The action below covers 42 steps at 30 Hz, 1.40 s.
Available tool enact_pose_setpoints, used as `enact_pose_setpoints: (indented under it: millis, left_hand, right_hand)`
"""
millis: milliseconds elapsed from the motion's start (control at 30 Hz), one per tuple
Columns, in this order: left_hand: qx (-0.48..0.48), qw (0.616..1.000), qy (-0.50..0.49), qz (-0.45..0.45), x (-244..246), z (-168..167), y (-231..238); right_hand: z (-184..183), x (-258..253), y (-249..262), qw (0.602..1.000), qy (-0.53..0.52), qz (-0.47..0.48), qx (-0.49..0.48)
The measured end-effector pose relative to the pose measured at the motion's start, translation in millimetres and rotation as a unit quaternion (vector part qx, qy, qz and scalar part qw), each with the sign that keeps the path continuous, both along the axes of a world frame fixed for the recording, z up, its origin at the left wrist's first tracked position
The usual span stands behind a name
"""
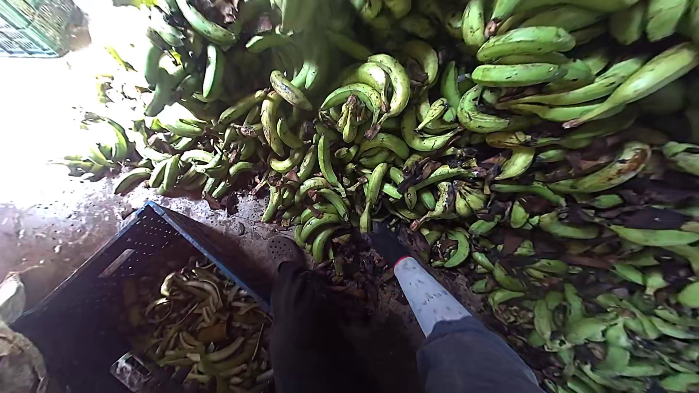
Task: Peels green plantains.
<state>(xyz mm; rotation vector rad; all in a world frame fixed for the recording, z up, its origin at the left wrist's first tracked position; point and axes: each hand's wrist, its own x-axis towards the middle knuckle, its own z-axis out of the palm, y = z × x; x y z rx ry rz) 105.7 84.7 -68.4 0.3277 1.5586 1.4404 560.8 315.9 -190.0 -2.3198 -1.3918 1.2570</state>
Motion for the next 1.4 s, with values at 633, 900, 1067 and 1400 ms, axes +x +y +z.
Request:
enact_pose_setpoints:
  millis: [633,900,1067,1400]
  left_hand:
    - [0.122,0.961,0.223,-0.107,14.2,92.7,-41.5]
    - [0.183,0.973,0.113,-0.083,22.1,101.0,-40.6]
    - [0.39,0.917,0.078,0.014,20.7,155.0,-31.9]
    - [0.089,0.99,0.029,-0.107,-1.5,92.8,-36.2]
  right_hand:
    - [303.1,-253.0,-12.0,0.75,0.602,0.219,0.163]
    - [259.0,-357.5,-82.8,0.792,0.374,0.347,0.335]
    - [265.0,-363.6,-104.0,0.777,0.403,0.313,0.368]
    - [288.9,-372.9,-78.5,0.723,0.638,0.227,0.133]
